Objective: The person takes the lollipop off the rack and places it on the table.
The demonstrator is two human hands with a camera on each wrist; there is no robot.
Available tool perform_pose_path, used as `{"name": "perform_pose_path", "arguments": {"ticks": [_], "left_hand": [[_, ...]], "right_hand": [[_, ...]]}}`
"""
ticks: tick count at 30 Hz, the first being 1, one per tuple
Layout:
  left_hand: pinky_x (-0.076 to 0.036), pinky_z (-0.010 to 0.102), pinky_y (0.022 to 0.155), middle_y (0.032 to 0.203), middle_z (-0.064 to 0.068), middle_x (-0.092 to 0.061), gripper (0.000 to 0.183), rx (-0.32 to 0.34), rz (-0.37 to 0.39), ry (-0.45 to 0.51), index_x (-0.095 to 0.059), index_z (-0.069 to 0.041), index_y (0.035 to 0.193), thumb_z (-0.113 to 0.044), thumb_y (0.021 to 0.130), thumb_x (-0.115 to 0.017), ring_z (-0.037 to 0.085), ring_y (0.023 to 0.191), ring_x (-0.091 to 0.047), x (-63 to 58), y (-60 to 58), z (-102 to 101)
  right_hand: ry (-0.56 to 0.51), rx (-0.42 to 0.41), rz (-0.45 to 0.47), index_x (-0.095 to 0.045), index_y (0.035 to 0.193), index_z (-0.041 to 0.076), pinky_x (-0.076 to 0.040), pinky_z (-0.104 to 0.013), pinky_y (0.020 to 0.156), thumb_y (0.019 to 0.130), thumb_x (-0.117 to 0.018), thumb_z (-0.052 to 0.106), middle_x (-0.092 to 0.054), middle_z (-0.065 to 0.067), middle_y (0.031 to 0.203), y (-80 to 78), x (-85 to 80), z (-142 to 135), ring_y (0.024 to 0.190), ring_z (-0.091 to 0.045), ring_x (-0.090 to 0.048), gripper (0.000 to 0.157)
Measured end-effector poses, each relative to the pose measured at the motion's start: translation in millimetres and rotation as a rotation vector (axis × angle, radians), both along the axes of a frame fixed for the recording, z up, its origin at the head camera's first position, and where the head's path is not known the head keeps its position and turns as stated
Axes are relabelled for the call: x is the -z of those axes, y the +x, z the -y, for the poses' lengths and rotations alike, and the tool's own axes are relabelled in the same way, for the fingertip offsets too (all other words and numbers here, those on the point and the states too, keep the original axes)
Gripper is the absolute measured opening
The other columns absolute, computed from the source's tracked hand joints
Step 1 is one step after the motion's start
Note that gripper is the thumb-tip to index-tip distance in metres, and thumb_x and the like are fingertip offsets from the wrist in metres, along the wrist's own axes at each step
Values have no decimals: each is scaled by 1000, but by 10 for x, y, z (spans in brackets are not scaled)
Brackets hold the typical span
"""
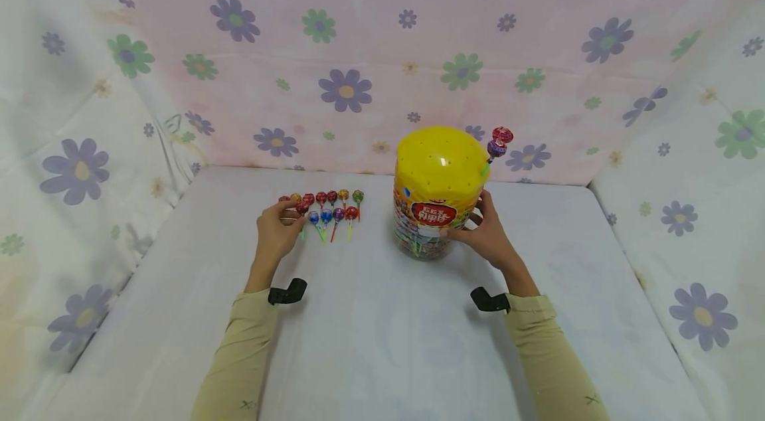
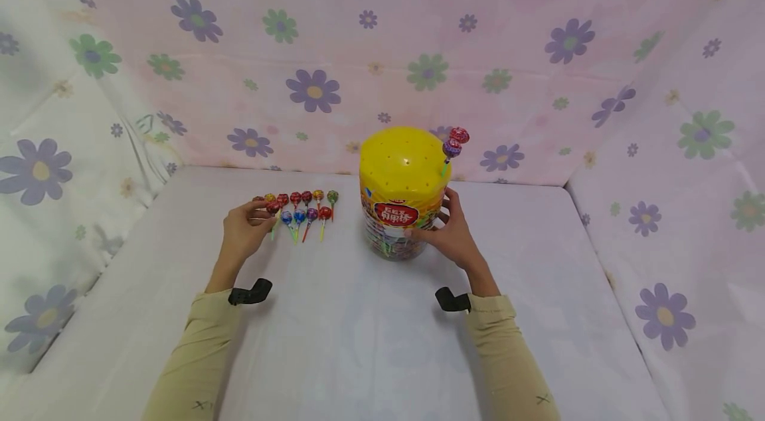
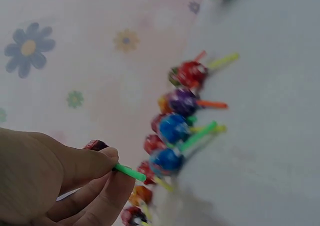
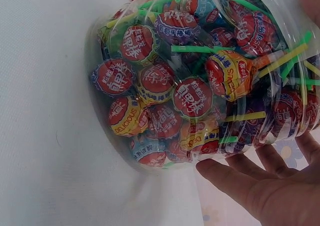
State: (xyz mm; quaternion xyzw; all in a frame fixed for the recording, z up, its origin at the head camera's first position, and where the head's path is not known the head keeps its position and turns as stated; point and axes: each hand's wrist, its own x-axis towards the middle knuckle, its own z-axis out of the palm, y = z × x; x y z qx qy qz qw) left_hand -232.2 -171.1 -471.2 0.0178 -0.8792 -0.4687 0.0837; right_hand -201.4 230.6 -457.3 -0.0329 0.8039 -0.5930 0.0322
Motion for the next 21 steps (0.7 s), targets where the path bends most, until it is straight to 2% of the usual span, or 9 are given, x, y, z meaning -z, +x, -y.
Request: {"name": "perform_pose_path", "arguments": {"ticks": [6, 10, 14, 21], "left_hand": [[-61, 51, 79, 101, 33, -70, 38, -52, -17, -50, -61, 15, 126, 4, 91, -68, 45, 92, -72, 157, -60, 31], [-60, 55, 80, 99, 33, -69, 36, -54, -33, -104, -61, 15, 125, 5, 91, -67, 45, 89, -72, 201, -111, 24], [-57, 56, 80, 98, 33, -69, 37, -64, -9, -145, -62, 15, 123, 5, 89, -68, 44, 89, -70, 232, -133, 33], [-57, 55, 81, 98, 32, -70, 36, -65, 29, -133, -64, 15, 121, 6, 87, -69, 44, 91, -70, 278, -129, 49]], "right_hand": [[-7, -9, -9, -19, 154, 22, -40, -65, 111, 85, -83, 13, -31, -16, 158, 1, 1, -11, 147, -47, -33, 95], [-5, -9, -11, -20, 154, 23, -40, -65, 110, 85, -84, 13, -31, -16, 158, -4, -14, -19, 146, -47, -33, 95], [-17, -23, -20, -20, 154, 22, -40, -65, 111, 85, -83, 11, -32, -16, 158, -10, -15, -23, 146, -47, -34, 95], [-19, -30, -15, -19, 154, 20, -39, -65, 112, 86, -82, 11, -32, -16, 157, -6, -17, -28, 145, -47, -34, 93]]}}
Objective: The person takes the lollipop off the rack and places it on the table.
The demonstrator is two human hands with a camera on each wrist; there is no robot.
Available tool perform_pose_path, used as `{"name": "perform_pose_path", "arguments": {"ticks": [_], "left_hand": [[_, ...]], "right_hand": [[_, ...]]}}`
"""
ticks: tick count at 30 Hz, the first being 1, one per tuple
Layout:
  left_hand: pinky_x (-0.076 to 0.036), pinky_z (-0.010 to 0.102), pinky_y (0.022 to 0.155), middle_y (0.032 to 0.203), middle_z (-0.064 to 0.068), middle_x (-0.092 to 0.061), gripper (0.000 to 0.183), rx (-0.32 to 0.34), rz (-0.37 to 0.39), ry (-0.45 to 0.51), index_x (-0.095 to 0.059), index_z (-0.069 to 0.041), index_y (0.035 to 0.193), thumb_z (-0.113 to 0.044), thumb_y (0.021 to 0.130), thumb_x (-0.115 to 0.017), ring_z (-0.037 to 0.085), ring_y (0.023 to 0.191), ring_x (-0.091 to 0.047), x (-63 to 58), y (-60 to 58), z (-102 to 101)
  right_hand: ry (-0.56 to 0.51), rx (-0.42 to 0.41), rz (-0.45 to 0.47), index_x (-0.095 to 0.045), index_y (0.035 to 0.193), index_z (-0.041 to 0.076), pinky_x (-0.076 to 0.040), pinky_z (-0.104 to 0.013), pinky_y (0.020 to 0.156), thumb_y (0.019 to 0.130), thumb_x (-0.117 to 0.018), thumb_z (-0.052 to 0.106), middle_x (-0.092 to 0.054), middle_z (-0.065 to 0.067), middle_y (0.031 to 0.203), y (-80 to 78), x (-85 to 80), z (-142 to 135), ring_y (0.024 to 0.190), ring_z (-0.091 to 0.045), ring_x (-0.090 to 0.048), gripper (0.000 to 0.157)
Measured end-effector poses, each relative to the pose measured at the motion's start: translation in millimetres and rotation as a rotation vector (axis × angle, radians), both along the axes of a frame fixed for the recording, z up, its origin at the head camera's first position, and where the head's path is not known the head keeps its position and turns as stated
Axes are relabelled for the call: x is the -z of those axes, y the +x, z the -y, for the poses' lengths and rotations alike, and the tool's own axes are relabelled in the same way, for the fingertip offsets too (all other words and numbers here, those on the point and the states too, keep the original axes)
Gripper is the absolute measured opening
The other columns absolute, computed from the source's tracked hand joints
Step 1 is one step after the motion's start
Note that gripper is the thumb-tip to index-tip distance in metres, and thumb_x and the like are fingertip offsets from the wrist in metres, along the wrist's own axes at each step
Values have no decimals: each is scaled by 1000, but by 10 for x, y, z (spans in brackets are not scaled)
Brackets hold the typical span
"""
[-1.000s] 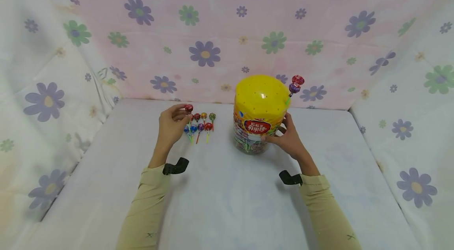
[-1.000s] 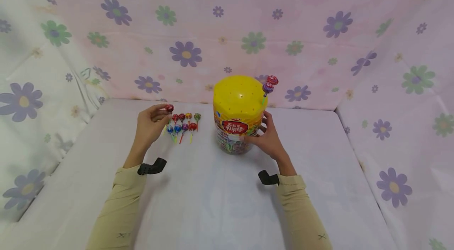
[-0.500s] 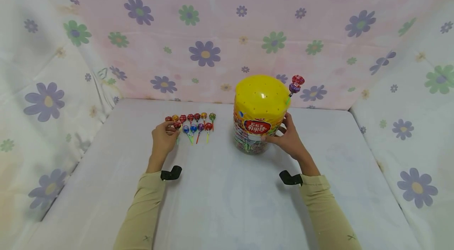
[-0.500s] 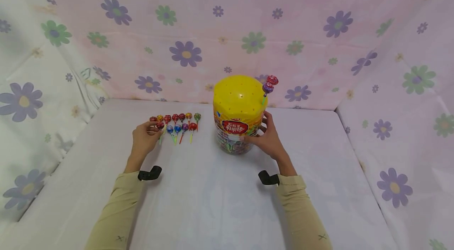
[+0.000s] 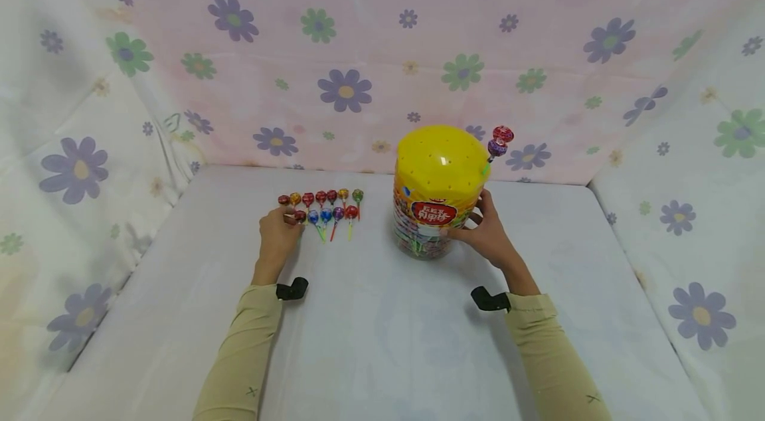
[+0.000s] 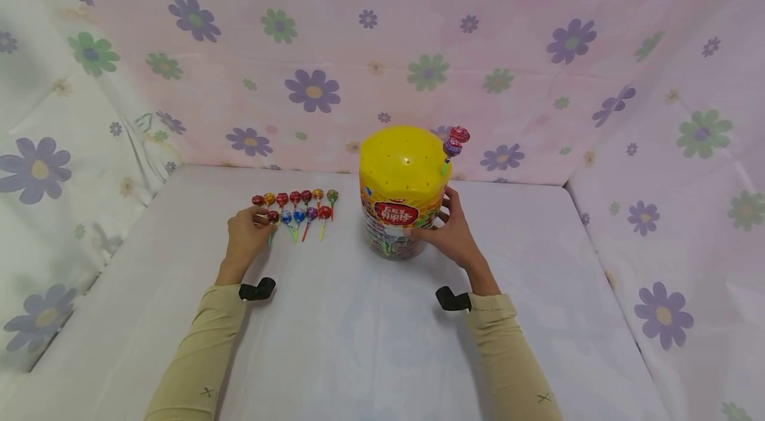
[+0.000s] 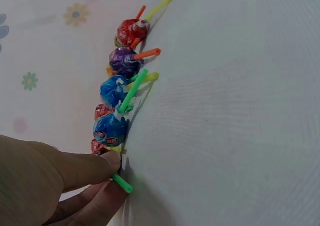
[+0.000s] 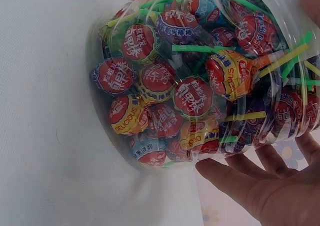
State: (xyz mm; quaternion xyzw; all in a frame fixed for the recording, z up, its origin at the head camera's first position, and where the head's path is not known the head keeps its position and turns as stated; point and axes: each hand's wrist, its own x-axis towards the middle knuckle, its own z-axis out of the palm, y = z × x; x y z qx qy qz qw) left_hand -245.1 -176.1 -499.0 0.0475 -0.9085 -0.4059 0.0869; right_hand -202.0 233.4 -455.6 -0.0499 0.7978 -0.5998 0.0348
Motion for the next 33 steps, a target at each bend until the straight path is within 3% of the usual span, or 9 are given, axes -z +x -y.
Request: {"name": "perform_pose_path", "arguments": {"ticks": [7, 13, 18, 20, 25, 33], "left_hand": [[-56, 55, 85, 99, 31, -70, 35, 9, -39, 8, -65, 14, 120, -3, 91, -73, 44, 91, -71, -76, 25, 1], [-61, 49, 77, 99, 28, -72, 29, 109, -170, 58, -67, 12, 117, -2, 92, -72, 41, 87, -72, -382, 66, -141], [-57, 18, 76, 104, 23, -73, 27, 227, -283, 248, -69, 4, 120, -4, 94, -71, 35, 91, -72, -743, 168, -465], [-55, 11, 76, 105, 23, -72, 28, 278, -328, 355, -69, 4, 121, -3, 94, -71, 35, 93, -72, -880, 211, -631], [-60, 19, 78, 109, 23, -70, 30, 395, -399, 548, -67, 5, 124, 0, 94, -69, 33, 94, -71, -1225, 342, -1067], [-61, 30, 88, 117, 21, -68, 31, 542, -420, 607, -63, 7, 127, 0, 96, -66, 30, 106, -69, -1629, 439, -1699]], "right_hand": [[12, 3, 8, -19, 153, 20, -39, -65, 112, 86, -82, 11, -32, -16, 156, 9, -4, -5, 145, -46, -35, 92], [6, 0, 7, -20, 153, 20, -40, -65, 111, 86, -82, 11, -32, -16, 157, 9, -2, -4, 145, -47, -34, 92], [6, 3, 8, -20, 153, 23, -40, -65, 111, 86, -83, 12, -32, -15, 157, -5, 6, 8, 145, -46, -35, 93], [9, 2, 4, -20, 154, 22, -40, -65, 111, 86, -83, 12, -32, -15, 157, -9, 12, 2, 145, -46, -35, 93], [9, 3, 0, -20, 154, 23, -41, -65, 110, 85, -83, 13, -32, -16, 158, -18, 12, -6, 145, -47, -35, 94], [7, 10, 13, -20, 155, 23, -41, -64, 111, 85, -83, 14, -33, -16, 158, -9, 12, 3, 144, -46, -36, 94]]}}
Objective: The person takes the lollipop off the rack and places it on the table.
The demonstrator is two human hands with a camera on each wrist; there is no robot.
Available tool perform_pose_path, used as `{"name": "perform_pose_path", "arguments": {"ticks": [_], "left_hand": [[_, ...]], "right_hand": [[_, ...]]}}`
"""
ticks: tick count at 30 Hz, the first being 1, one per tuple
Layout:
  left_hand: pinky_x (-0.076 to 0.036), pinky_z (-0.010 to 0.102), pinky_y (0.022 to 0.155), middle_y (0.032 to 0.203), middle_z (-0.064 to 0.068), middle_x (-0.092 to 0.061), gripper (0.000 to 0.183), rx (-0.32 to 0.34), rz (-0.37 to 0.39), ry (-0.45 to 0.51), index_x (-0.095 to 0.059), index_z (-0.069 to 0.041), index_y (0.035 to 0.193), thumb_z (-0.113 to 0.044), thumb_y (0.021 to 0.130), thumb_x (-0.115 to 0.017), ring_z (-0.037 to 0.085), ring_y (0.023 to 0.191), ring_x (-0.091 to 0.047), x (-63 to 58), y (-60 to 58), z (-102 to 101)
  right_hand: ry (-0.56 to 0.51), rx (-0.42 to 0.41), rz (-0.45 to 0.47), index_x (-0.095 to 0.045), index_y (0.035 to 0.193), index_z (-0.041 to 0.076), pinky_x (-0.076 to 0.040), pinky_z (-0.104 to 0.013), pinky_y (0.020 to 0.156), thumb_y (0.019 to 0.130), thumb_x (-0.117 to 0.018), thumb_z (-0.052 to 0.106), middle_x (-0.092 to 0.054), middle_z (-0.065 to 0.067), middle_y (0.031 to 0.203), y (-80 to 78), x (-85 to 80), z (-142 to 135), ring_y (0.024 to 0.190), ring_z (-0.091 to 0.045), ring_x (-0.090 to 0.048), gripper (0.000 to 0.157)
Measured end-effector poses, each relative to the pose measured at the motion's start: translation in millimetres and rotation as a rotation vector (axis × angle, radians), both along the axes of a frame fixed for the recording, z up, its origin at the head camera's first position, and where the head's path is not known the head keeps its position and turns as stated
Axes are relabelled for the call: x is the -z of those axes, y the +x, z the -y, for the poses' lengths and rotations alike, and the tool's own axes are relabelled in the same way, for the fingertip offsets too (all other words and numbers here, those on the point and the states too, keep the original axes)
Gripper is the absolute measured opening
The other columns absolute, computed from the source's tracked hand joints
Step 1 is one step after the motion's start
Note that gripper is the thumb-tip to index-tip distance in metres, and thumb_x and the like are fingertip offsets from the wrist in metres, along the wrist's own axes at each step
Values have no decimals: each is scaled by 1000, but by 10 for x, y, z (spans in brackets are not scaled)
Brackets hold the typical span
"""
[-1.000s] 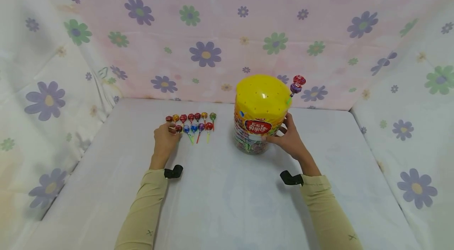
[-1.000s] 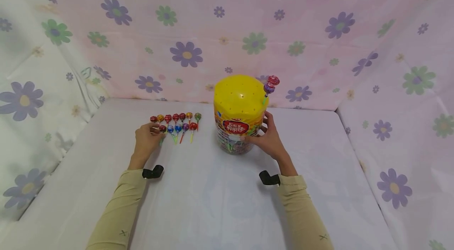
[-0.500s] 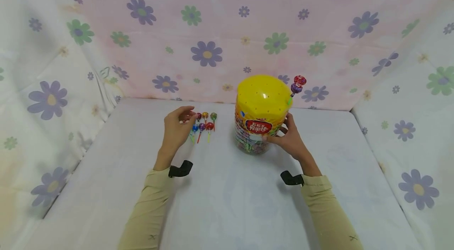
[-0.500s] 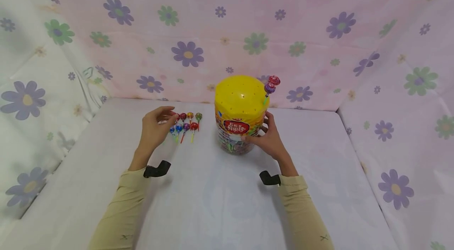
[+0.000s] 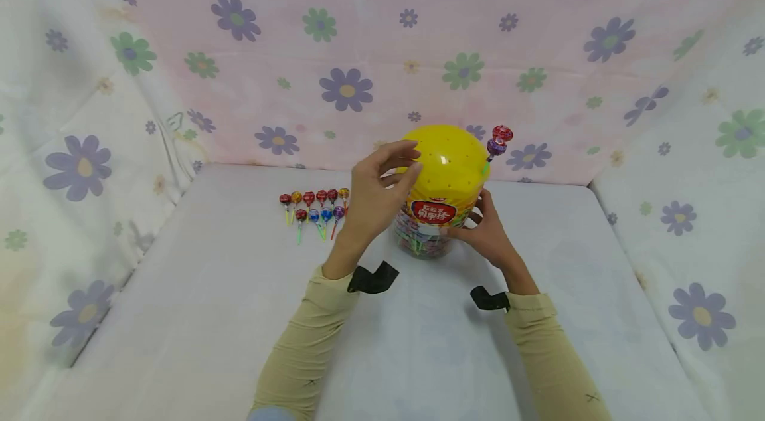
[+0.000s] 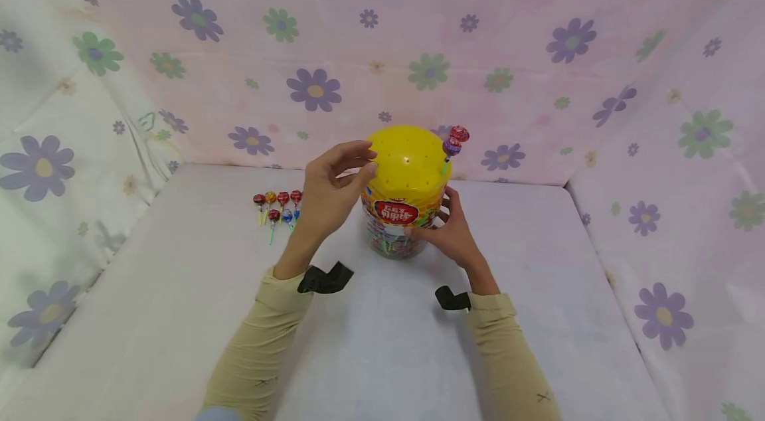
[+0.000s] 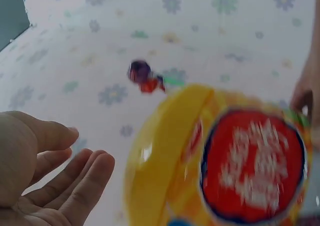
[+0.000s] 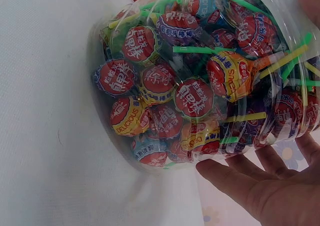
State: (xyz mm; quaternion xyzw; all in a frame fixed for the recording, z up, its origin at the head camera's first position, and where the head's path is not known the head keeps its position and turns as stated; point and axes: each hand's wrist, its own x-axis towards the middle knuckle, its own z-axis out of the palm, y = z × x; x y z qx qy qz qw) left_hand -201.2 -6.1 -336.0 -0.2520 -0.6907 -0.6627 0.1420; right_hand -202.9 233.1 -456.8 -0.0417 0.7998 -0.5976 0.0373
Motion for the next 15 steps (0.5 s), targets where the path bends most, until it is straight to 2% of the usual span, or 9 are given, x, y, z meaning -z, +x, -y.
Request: {"name": "perform_pose_path", "arguments": {"ticks": [4, 7, 15], "left_hand": [[-57, 28, 96, 123, 20, -67, 32, 77, 30, -49, -62, 7, 130, 1, 98, -63, 29, 114, -67, -143, 16, -283], [-54, 25, 100, 128, 18, -66, 34, 108, 25, -101, -60, 5, 133, 4, 99, -60, 26, 119, -65, -208, 25, -464], [-52, 20, 100, 130, 22, -63, 38, 98, -67, -165, -57, 8, 135, 9, 97, -60, 31, 120, -64, -325, 44, -751]], "right_hand": [[1, 5, 7, -19, 154, 21, -41, -63, 112, 86, -83, 14, -33, -16, 157, 2, -19, 3, 144, -45, -37, 93], [-6, 2, -3, -19, 154, 19, -40, -61, 113, 86, -82, 13, -34, -16, 155, -9, -11, -2, 144, -44, -38, 92], [-14, -13, -30, -18, 155, 15, -42, -60, 112, 86, -80, 7, -34, -19, 154, -19, 23, -23, 142, -45, -41, 93]]}}
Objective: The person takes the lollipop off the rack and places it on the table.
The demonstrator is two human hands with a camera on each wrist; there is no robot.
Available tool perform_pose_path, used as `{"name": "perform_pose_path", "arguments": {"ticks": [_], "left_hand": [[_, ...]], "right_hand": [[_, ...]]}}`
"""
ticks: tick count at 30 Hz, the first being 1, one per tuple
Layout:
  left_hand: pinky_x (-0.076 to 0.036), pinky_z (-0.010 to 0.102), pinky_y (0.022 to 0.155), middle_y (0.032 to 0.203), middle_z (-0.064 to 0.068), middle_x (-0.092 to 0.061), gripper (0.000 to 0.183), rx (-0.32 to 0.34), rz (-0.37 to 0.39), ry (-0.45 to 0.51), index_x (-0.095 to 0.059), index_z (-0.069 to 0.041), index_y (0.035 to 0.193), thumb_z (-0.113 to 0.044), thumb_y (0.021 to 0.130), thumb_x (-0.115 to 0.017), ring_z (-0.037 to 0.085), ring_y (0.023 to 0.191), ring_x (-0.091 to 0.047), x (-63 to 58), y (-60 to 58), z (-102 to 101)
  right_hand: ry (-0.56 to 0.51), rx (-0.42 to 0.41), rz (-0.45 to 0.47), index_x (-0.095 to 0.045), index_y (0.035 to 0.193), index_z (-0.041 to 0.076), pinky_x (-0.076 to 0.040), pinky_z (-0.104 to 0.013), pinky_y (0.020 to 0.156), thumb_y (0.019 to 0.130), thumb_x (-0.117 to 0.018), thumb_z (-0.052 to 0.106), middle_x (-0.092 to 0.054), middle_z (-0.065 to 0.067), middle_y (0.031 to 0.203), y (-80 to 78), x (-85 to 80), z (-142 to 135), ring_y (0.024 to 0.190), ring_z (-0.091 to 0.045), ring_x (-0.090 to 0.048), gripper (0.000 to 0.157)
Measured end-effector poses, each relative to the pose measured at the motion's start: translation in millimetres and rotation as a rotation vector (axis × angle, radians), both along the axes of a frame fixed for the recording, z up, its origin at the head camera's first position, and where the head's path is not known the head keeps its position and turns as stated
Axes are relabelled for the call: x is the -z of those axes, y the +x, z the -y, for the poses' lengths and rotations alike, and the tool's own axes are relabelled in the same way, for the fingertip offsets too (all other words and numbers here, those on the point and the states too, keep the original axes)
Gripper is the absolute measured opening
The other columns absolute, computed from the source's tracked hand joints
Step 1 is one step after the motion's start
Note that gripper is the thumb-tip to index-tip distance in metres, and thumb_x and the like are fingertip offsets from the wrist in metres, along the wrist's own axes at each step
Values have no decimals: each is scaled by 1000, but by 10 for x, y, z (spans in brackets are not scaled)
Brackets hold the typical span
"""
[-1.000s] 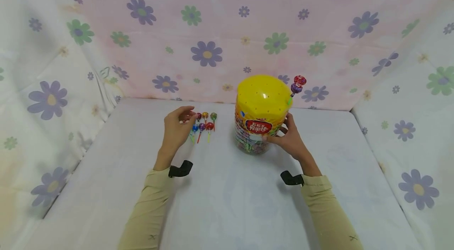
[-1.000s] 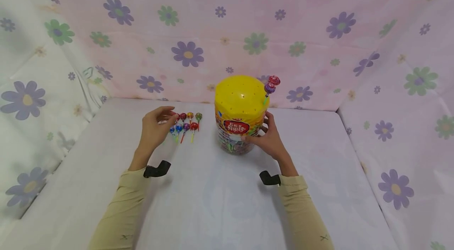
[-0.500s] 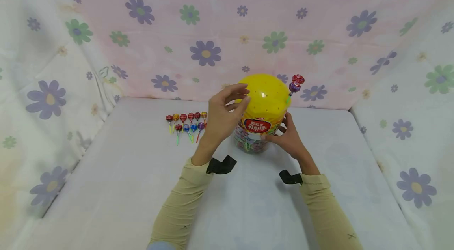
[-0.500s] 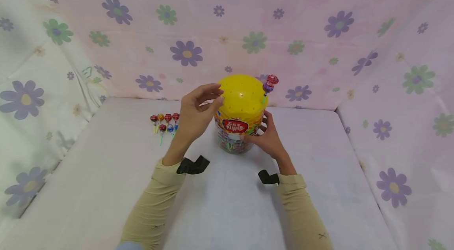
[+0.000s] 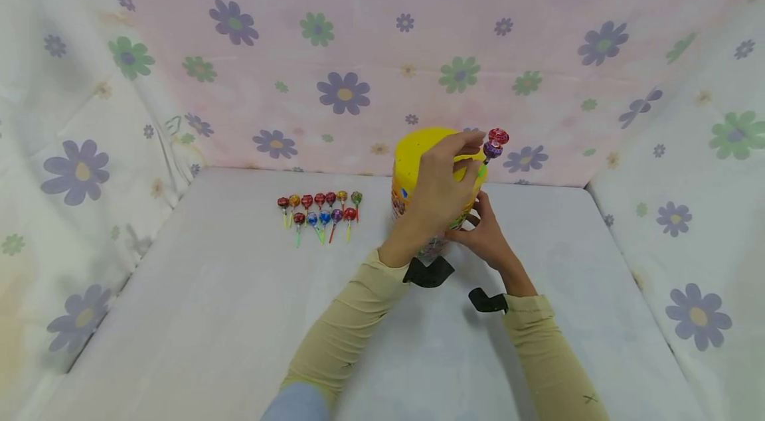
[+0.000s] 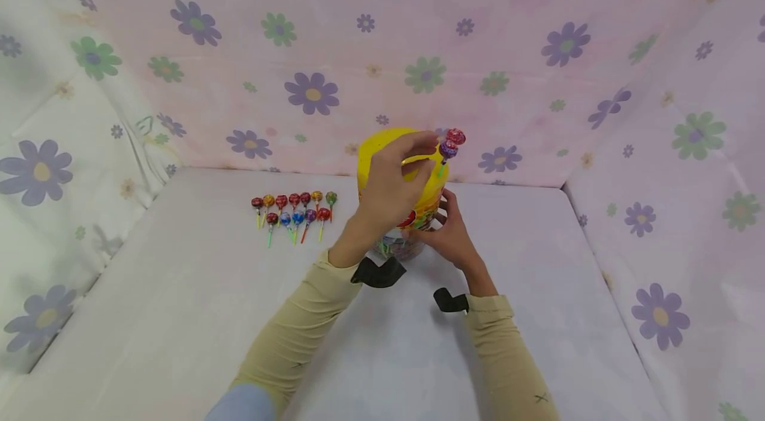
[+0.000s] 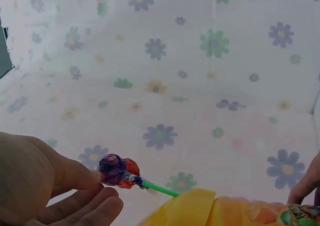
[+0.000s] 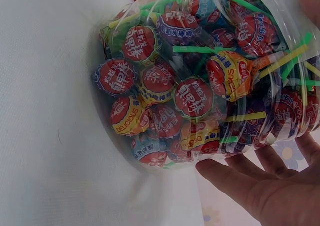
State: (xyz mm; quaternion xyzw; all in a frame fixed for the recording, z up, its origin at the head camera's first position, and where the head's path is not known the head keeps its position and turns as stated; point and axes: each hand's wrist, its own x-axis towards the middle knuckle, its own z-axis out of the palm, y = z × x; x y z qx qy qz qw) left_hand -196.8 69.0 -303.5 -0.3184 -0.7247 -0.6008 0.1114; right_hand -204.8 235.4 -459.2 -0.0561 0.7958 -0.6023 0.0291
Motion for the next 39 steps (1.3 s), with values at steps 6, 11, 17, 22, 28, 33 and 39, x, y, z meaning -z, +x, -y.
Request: {"name": "perform_pose_path", "arguments": {"ticks": [6, 11, 17, 22, 28, 33, 39], "left_hand": [[-53, 18, 96, 129, 20, -64, 38, -8, 14, -14, -58, 7, 134, 7, 96, -62, 27, 116, -66, 29, -34, -91], [-54, 17, 96, 128, 19, -63, 40, 12, 32, -5, -57, 6, 134, 8, 95, -64, 26, 112, -67, 58, -74, -132], [-54, 16, 93, 120, 19, -66, 34, 15, 8, -7, -60, 7, 128, 9, 94, -64, 24, 105, -68, 89, -126, -184], [-55, 16, 91, 119, 19, -67, 33, 18, -38, 10, -61, 7, 127, 9, 94, -64, 25, 102, -69, 78, -171, -193], [-55, 15, 91, 120, 18, -67, 35, 14, -121, 54, -62, 5, 130, 4, 96, -65, 23, 103, -69, 7, -203, -176], [-56, 17, 90, 120, 19, -67, 36, -1, -134, 94, -62, 5, 131, 3, 95, -66, 24, 103, -70, -24, -179, -50], [-58, 25, 91, 122, 20, -67, 36, -50, -93, 143, -62, 6, 131, 4, 95, -66, 28, 104, -69, 1, -200, 278]], "right_hand": [[2, -10, -2, -19, 156, 15, -45, -60, 109, 86, -80, 6, -33, -19, 155, 24, 5, 10, 140, -45, -43, 93], [9, -9, -11, -19, 156, 16, -44, -59, 111, 86, -80, 6, -34, -18, 155, 18, 13, 11, 142, -44, -41, 93], [-1, -10, -25, -18, 156, 15, -39, -59, 115, 86, -78, 3, -34, -18, 154, 21, 11, 7, 142, -42, -39, 94], [0, -5, -15, -19, 156, 18, -40, -60, 114, 86, -80, 6, -33, -17, 155, 26, -7, 23, 143, -43, -38, 94], [12, 15, 23, -20, 156, 22, -40, -62, 113, 85, -84, 14, -32, -15, 157, 25, -17, 29, 145, -45, -36, 95], [11, 19, 27, -20, 154, 19, -39, -62, 113, 86, -83, 15, -34, -16, 156, 21, -11, 21, 145, -45, -35, 93], [13, 20, 27, -19, 156, 19, -40, -62, 113, 86, -83, 15, -34, -16, 156, 26, -28, 26, 144, -44, -37, 94]]}}
